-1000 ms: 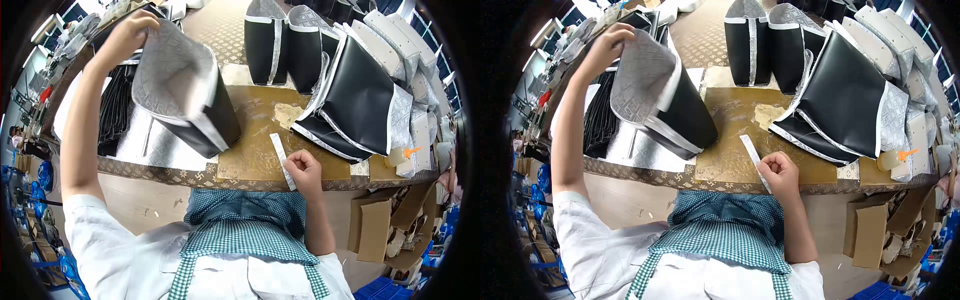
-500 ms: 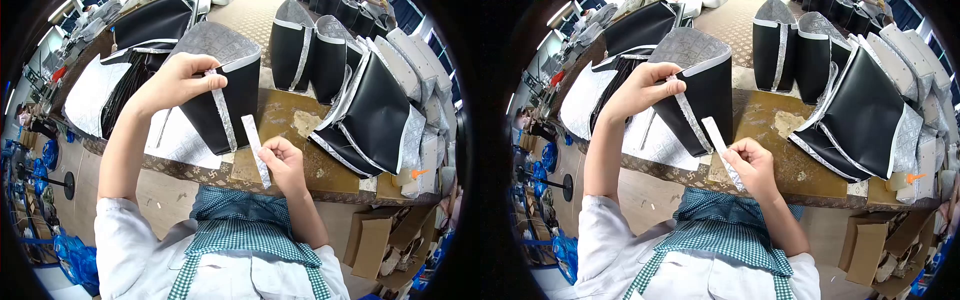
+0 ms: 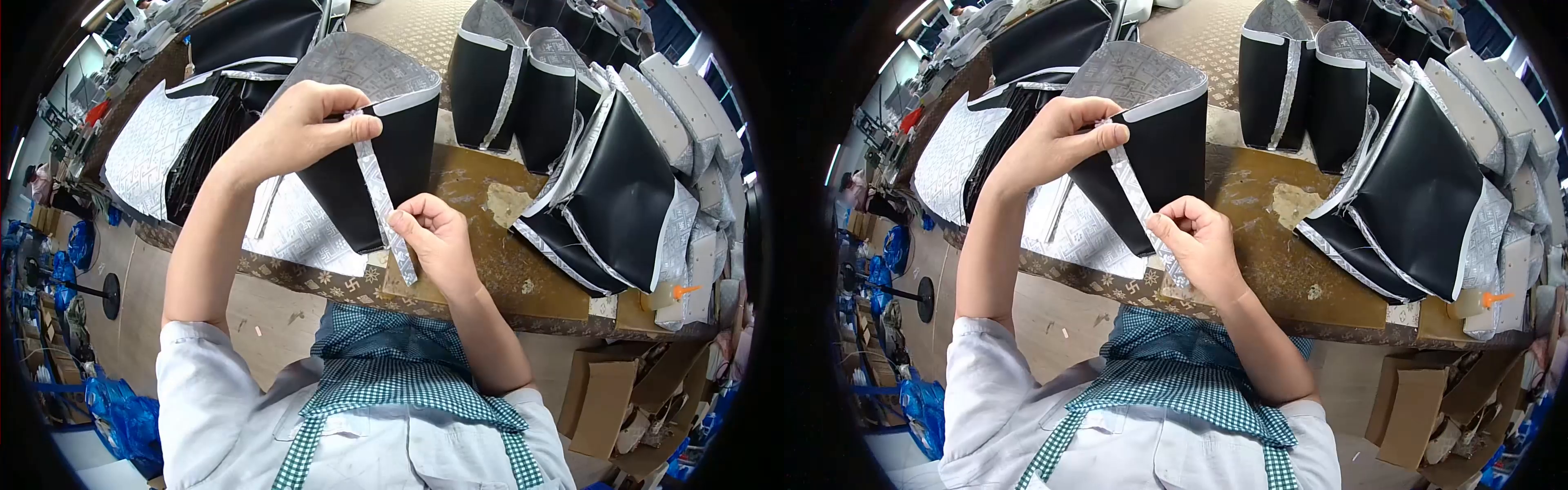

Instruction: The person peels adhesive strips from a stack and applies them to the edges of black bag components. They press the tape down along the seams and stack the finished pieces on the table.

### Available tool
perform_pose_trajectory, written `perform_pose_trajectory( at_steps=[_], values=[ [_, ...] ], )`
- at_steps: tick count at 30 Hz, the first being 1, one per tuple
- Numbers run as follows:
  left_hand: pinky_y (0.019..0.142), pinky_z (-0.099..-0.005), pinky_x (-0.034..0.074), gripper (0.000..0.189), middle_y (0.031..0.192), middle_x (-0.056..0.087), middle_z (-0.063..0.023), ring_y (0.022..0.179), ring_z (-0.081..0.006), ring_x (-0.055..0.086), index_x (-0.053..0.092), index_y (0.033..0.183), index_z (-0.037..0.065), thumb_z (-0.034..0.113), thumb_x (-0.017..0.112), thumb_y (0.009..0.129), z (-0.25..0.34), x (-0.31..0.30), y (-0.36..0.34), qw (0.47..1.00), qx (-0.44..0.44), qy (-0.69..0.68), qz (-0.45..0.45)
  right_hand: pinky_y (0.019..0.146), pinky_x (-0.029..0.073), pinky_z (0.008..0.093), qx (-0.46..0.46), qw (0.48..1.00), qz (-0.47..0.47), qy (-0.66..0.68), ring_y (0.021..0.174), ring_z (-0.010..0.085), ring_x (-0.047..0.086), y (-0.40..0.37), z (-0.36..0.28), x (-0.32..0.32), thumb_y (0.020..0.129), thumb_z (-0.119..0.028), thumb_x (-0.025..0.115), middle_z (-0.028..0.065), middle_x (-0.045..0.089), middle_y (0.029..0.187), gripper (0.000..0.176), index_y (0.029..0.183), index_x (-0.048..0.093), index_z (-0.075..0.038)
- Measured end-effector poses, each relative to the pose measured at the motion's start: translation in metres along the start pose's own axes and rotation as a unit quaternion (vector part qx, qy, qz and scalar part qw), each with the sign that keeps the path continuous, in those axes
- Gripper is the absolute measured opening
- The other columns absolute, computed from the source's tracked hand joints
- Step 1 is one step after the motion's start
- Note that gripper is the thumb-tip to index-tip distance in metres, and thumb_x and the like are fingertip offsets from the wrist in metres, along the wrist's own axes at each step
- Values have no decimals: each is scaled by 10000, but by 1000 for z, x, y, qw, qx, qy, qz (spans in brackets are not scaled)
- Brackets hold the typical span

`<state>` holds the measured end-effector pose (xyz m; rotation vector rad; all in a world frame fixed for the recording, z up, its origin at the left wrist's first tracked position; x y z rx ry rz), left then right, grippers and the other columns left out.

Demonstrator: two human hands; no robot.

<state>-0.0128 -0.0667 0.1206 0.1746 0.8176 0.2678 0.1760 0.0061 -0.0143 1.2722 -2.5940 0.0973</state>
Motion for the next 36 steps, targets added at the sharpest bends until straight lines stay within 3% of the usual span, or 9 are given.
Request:
perform_pose_trajectory(
  at_steps=[5,7,8,12,19,22,28,29,36],
  values=[
    [529,-269,359,343,614,477,3,598,-68,417,653,893,-39,286,749,845,-5,-1,0,999,-20,-18,-20,529,378,180,-9,1000,10,4,600,2,487,7,7,1,889,-141,719,-44,601,674,150,845,665,-8],
    [612,-285,454,484,717,608,-75,668,-122,550,653,1053,-65,310,800,785,-1,2,-3,999,33,41,-14,519,372,179,-12,1000,14,-13,588,1,482,9,9,0,887,-140,722,-44,598,661,152,840,667,-6],
    [741,-329,509,609,877,682,-174,802,-228,652,613,1175,-81,299,820,746,4,0,-4,995,8,89,-36,514,369,179,-13,1000,16,-21,582,1,480,9,10,0,885,-140,724,-44,597,655,154,838,668,-5],
    [819,-372,506,548,942,682,-238,886,-338,661,628,1148,-70,246,807,738,5,3,1,993,14,110,-26,500,370,182,0,999,37,-18,562,4,477,5,13,2,879,-138,729,-38,600,645,155,840,675,1],
    [826,-368,504,472,910,694,-210,891,-317,672,650,1113,-45,216,801,750,6,2,3,995,12,92,-30,532,414,176,38,996,53,-55,592,11,518,-12,44,-11,856,-95,742,-18,635,692,124,842,684,15],
    [653,-293,472,419,771,651,-82,686,-136,566,642,1098,-28,174,802,768,-4,7,4,988,70,136,15,536,418,178,22,995,54,-75,588,13,517,-9,41,-9,854,-93,743,-18,633,688,129,840,685,21],
    [772,-386,499,458,829,664,-173,829,-318,633,632,1119,-11,213,797,755,-13,14,6,946,121,295,64,538,427,211,-10,978,92,-189,596,40,525,-2,35,-4,823,-103,763,3,618,707,146,804,695,25],
    [839,-394,487,442,838,665,-150,878,-312,630,629,1114,3,210,786,756,-14,15,7,947,98,301,60,539,429,219,-18,974,97,-205,594,50,526,-1,36,-5,812,-107,770,11,615,709,147,798,697,20],
    [912,-409,451,316,793,647,-117,827,-296,637,629,1009,38,194,759,766,-48,27,21,914,151,367,88,552,445,255,-46,960,129,-245,574,96,532,7,52,-9,760,-121,794,43,611,713,150,777,701,-5]
  ],
)
Point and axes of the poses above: each hand's wrist, its own y-axis towards the middle knuckle, its own x-axis out of the palm, z = x × y, the point moved 1 cm from there along y, towards the middle knuckle
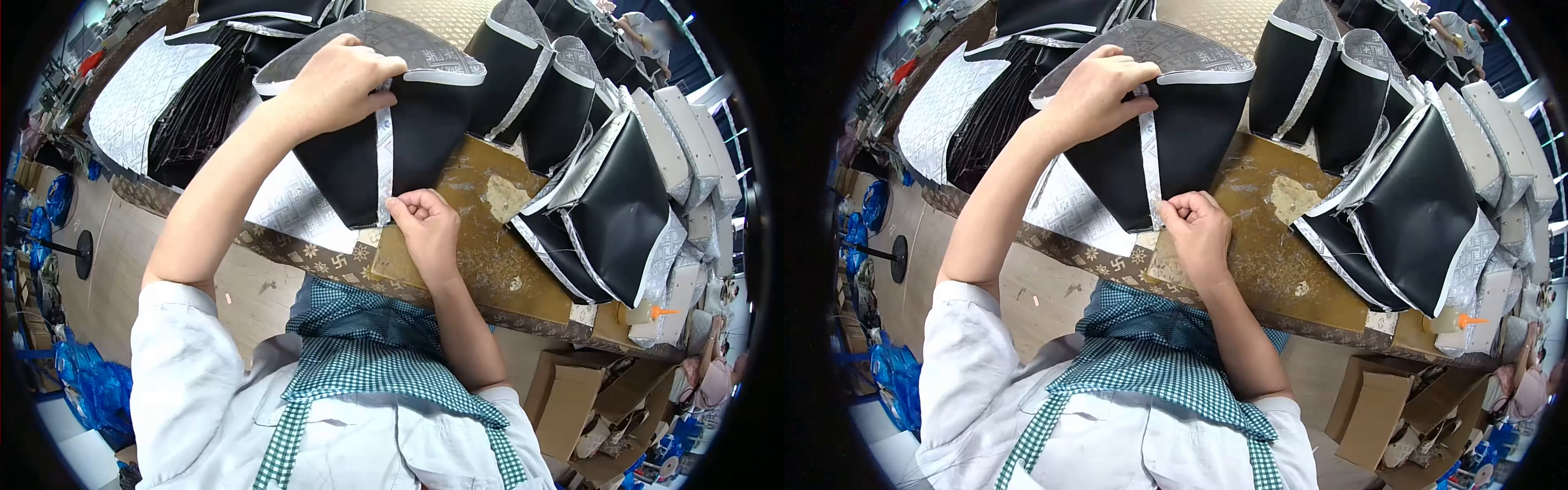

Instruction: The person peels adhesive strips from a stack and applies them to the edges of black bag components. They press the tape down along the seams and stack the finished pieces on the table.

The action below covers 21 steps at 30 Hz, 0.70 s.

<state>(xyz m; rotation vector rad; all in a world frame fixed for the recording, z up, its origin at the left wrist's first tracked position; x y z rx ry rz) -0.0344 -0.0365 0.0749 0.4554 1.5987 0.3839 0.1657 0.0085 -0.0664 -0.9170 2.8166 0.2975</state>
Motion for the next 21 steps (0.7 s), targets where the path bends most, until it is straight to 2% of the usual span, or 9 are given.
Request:
perform_pose_trajectory(
  at_steps=[1,4,7,8,10,11,15,16,21],
  values=[
    [911,-410,451,307,788,645,-116,826,-295,639,628,1001,43,194,757,768,-2,6,0,1000,-5,8,5,553,450,260,-6,1000,4,-4,570,103,536,1,0,0,755,-119,794,46,614,718,148,781,701,-8],
    [901,-402,452,292,788,645,-111,835,-287,643,627,988,54,195,755,767,-13,24,-2,1000,-16,10,6,628,474,254,-85,986,20,-143,699,114,569,-3,-11,-1,767,-40,762,39,639,853,125,869,692,-17],
    [891,-404,454,292,811,651,-107,868,-283,645,635,1002,63,201,747,770,-24,46,-6,999,-37,3,0,810,501,353,-287,929,66,-226,911,247,598,-4,-25,0,724,-17,748,95,637,1050,292,1008,688,-45],
    [884,-407,459,295,827,657,-110,879,-287,644,638,1007,61,204,745,772,-27,53,-7,999,-49,-5,-5,949,458,404,-303,928,6,-219,1081,313,551,-5,-27,-1,726,-32,734,109,603,1220,431,1149,651,-42],
    [864,-415,474,298,866,668,-113,897,-298,644,644,1015,56,210,739,778,-33,66,-8,997,-73,-28,-18,981,451,393,-342,896,-72,-274,1130,308,543,-4,-19,1,760,-65,723,100,582,1308,435,1184,640,-16],
    [853,-421,483,298,889,673,-114,905,-306,644,647,1017,53,214,736,782,-37,73,-8,995,-87,-43,-24,1007,440,402,-327,895,-89,-290,1162,321,539,-5,-14,3,790,-109,710,105,576,1334,422,1187,636,15],
    [810,-438,514,312,968,689,-118,925,-333,649,668,1032,47,233,730,790,-52,106,-14,984,-150,-72,-57,998,447,412,-334,865,-123,-353,1105,316,572,-15,-1,-4,798,-155,713,125,625,1257,412,1163,653,27],
    [806,-426,530,306,925,708,-132,883,-323,677,709,1068,116,240,720,788,-54,116,-14,978,-179,-72,-73,987,453,407,-327,866,-134,-353,1094,312,575,-15,-5,-5,798,-154,713,124,630,1248,398,1149,661,26],
    [857,-440,517,397,989,710,-115,945,-317,672,671,1182,181,276,705,798,-54,149,-15,952,-224,-110,-176,933,482,379,-276,886,-186,-324,1052,289,583,7,-19,-6,794,-151,714,121,653,1205,337,1082,691,22]
  ],
)
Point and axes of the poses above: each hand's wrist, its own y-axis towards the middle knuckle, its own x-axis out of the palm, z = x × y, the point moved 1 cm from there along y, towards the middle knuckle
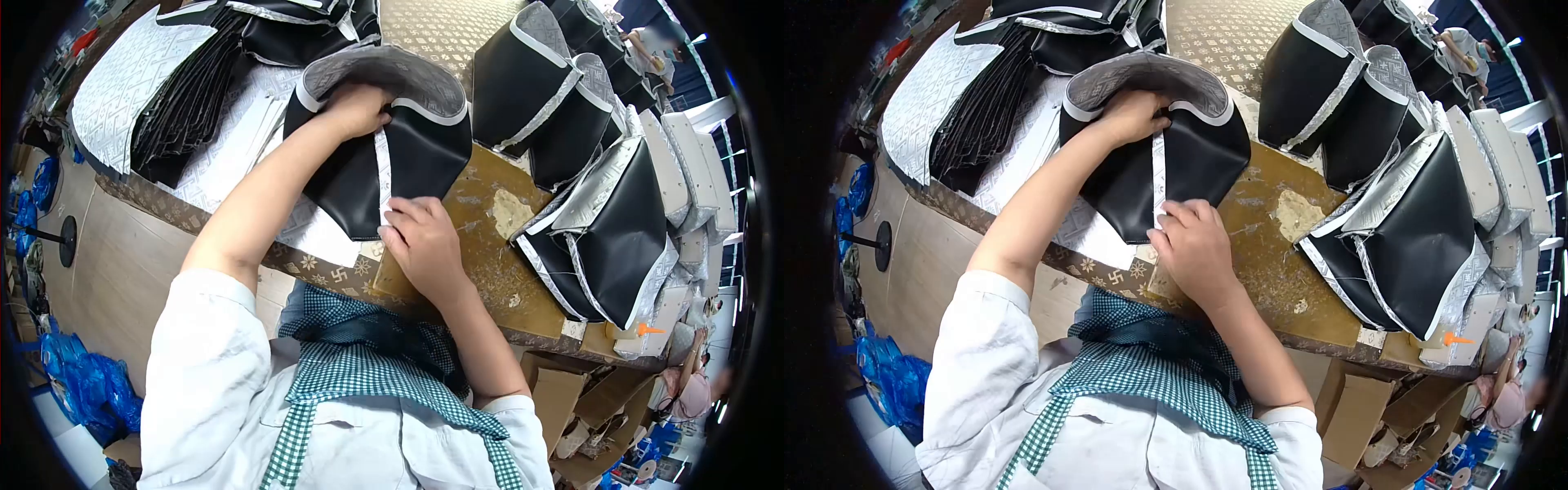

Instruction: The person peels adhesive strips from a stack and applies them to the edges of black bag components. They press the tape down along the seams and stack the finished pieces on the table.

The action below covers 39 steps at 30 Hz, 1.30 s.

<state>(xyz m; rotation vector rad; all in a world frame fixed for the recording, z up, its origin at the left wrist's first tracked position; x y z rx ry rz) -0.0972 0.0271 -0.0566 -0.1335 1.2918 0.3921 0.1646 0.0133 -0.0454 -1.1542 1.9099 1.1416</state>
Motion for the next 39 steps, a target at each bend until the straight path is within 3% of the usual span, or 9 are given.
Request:
perform_pose_trajectory(
  at_steps=[11,17,24,26,28,31,34,37,39],
  values=[
    [932,-406,487,489,1149,669,-175,1074,-336,633,659,1234,158,295,724,769,-15,6,7,988,-43,-143,-39,1138,234,541,36,995,-74,-49,1393,355,346,58,33,42,903,-426,609,208,382,1498,689,1390,452,37],
    [936,-394,482,503,1146,670,-179,1080,-338,630,655,1234,137,282,730,759,-15,7,3,987,-34,-158,-12,1118,256,588,-5,995,-86,-60,1413,314,331,-20,-16,19,784,-403,709,193,370,1508,807,1401,432,39],
    [937,-363,474,573,1077,667,-159,1031,-310,629,553,1367,224,208,667,806,-8,13,-10,981,-29,-184,48,1132,259,552,20,997,-67,-29,1434,331,292,-50,-29,22,808,-348,713,168,326,1540,793,1440,396,12],
    [930,-366,472,488,1108,665,-185,1046,-316,624,612,1287,116,242,663,818,-8,5,-12,975,-61,-208,50,1136,266,531,19,998,-52,20,1424,327,311,-52,-20,18,834,-304,698,147,381,1516,704,1418,443,-4],
    [785,-369,483,334,882,697,-171,845,-261,657,667,1036,-16,251,663,835,-4,-13,-17,967,-42,-231,99,1122,316,449,46,985,2,164,1374,337,374,-57,-9,11,819,-217,726,171,458,1453,696,1419,445,-8],
    [584,-279,375,218,661,525,21,652,-76,461,607,770,3,196,646,864,24,-73,-42,965,44,-259,18,1114,322,448,115,971,143,152,1345,376,360,-57,-11,-28,788,-219,748,183,325,1525,864,1495,290,-30],
    [546,-231,297,199,638,456,90,620,-13,403,574,706,33,140,633,863,73,-123,-75,935,98,-341,-33,1149,256,472,146,954,166,204,1393,423,272,-51,-6,-43,720,-263,797,240,175,1572,1097,1546,107,-51],
    [557,-216,290,177,671,452,81,632,-16,371,558,747,27,106,630,887,124,-154,-106,915,117,-383,52,1145,259,493,128,949,138,253,1400,485,217,-46,-34,-54,642,-328,852,277,-18,1583,1264,1554,14,-74],
    [563,-206,291,150,712,470,67,640,-20,375,567,802,15,106,642,894,146,-158,-117,895,165,-403,96,1164,183,529,135,962,126,199,1417,491,157,-44,-47,-58,633,-405,850,345,55,1545,1273,1547,39,-48]
  ],
)
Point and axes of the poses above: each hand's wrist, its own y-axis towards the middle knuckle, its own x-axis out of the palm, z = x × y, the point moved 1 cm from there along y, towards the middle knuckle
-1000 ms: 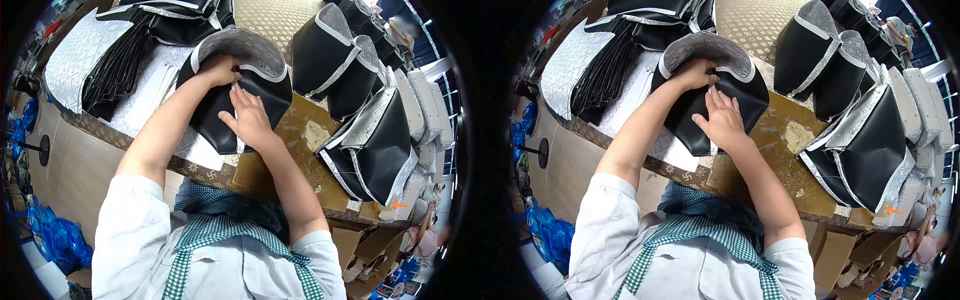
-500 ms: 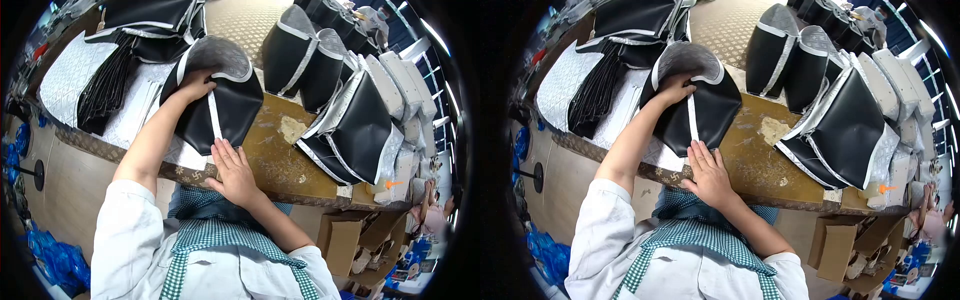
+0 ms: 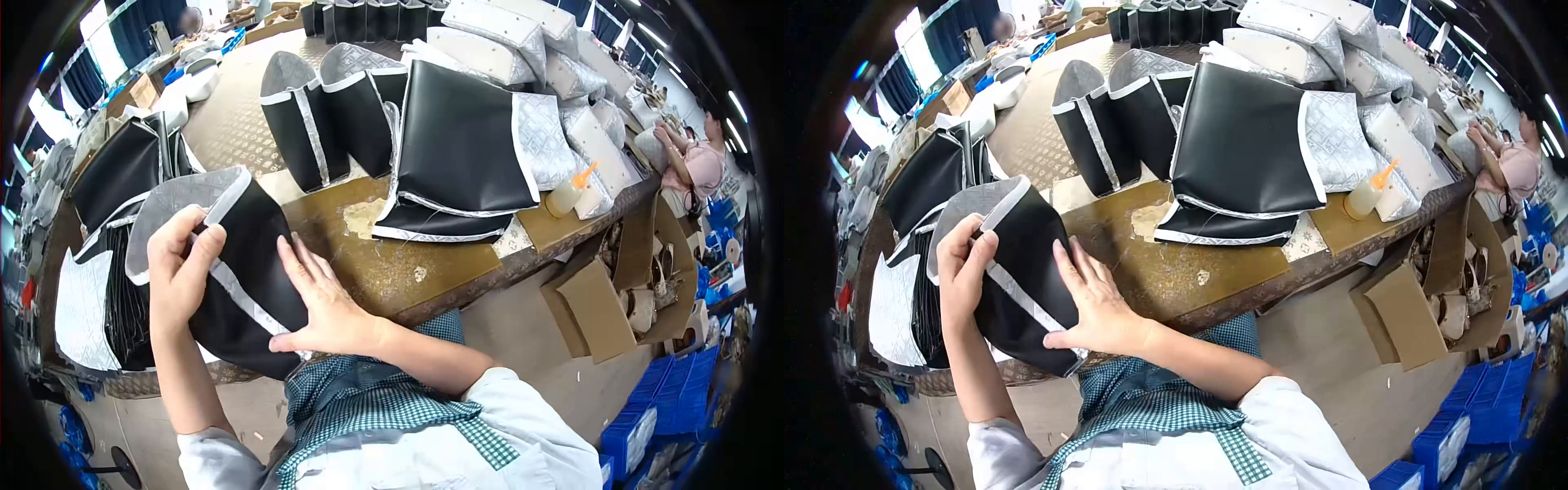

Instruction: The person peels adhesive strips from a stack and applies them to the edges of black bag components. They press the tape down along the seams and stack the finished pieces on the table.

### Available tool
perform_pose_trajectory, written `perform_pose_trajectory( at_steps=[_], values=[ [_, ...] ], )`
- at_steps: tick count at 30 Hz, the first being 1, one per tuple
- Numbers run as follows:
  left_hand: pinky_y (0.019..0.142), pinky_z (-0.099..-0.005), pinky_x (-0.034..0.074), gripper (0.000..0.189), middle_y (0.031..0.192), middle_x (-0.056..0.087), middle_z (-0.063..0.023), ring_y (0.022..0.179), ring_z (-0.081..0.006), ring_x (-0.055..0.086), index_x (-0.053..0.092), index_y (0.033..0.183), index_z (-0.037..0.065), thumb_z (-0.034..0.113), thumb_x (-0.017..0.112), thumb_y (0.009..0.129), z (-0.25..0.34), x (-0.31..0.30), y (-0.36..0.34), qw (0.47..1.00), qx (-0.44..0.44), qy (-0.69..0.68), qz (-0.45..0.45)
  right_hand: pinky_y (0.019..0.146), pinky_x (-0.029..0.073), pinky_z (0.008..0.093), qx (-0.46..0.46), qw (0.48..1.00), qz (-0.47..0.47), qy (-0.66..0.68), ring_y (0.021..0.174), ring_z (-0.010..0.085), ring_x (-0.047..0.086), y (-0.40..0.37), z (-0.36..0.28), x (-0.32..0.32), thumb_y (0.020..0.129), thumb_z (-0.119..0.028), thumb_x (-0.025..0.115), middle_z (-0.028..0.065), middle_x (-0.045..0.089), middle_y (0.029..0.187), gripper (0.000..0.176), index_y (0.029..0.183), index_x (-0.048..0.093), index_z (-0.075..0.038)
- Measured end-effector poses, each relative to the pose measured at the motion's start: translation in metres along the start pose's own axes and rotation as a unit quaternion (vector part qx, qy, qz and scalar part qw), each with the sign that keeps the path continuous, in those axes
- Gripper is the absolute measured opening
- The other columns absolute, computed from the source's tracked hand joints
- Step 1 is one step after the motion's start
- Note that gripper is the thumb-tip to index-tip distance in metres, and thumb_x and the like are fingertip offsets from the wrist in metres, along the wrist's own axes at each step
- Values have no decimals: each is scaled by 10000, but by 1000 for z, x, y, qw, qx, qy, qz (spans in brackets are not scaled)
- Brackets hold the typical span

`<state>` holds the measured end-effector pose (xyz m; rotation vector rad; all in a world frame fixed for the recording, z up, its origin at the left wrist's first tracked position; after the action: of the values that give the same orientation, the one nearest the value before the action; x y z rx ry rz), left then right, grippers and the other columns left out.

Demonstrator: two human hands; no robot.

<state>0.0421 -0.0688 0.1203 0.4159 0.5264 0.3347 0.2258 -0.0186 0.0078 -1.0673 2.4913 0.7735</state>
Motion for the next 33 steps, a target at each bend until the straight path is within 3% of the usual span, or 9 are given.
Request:
perform_pose_trajectory(
  at_steps=[7,11,13,14,17,20,23,26,33],
  values=[
    [567,-231,335,128,717,472,-7,634,-82,396,562,861,-32,67,644,866,41,54,9,989,128,33,67,1186,128,494,-11,997,-75,-10,1442,456,110,-21,-34,-31,659,-532,783,336,81,1549,1228,1506,128,70],
    [554,-257,353,137,715,473,-68,606,-132,417,541,817,-33,21,667,817,57,81,17,969,227,29,90,1151,268,461,-58,997,46,30,1378,417,298,-30,-30,-48,644,-402,837,254,280,1519,1156,1500,203,46],
    [637,-346,434,157,691,499,-112,613,-254,480,537,741,-23,16,689,739,69,87,25,937,342,64,32,978,451,401,-71,987,110,93,1129,330,571,-38,-28,-54,699,-245,853,213,539,1240,786,1315,463,51],
    [892,-457,451,205,727,501,-99,704,-245,514,499,741,-19,91,668,780,79,92,24,945,322,50,1,995,445,431,-89,976,142,140,1147,396,552,-41,-25,-55,723,-141,792,223,574,1245,669,1303,509,32],
    [898,-514,460,178,684,553,-97,654,-268,552,534,656,30,103,695,645,114,109,38,875,479,14,-69,990,436,443,-110,939,284,162,1122,376,573,-43,-18,-65,731,-97,761,195,595,1220,530,1219,583,7],
    [1001,-561,385,168,870,619,-88,855,-287,597,594,737,75,185,718,711,152,121,39,832,550,-2,-66,1021,398,456,-158,896,407,86,1149,352,554,-37,-21,-107,729,-73,731,152,583,1257,539,1246,581,-40],
    [1078,-563,304,265,1120,655,-128,1112,-341,597,652,909,87,306,742,790,144,120,39,852,521,36,38,1052,361,469,-222,836,492,-100,1176,329,536,-25,-32,-174,728,-49,701,109,571,1294,560,1272,578,-88],
    [1059,-420,371,630,1396,466,-209,1268,-357,470,507,1349,1,286,714,827,94,106,58,885,440,140,59,1084,323,482,-234,759,493,-355,1202,305,517,-2,-35,-233,726,-25,671,67,560,1331,591,1298,575,-136],
    [1042,-419,389,468,1342,497,-176,1231,-345,486,587,1262,63,103,686,807,-18,91,-14,986,134,101,-4,1114,306,441,33,786,150,-599,1237,283,502,14,104,-260,672,12,696,53,576,1356,730,1363,540,-163]
  ],
)
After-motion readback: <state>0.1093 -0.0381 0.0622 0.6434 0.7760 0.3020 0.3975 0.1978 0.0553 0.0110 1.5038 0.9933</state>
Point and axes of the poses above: each hand's wrist, its own y-axis towards the middle knuckle, its own x-axis out of the palm, z = x × y, the point moved 1 cm from there along y, towards the middle knuckle
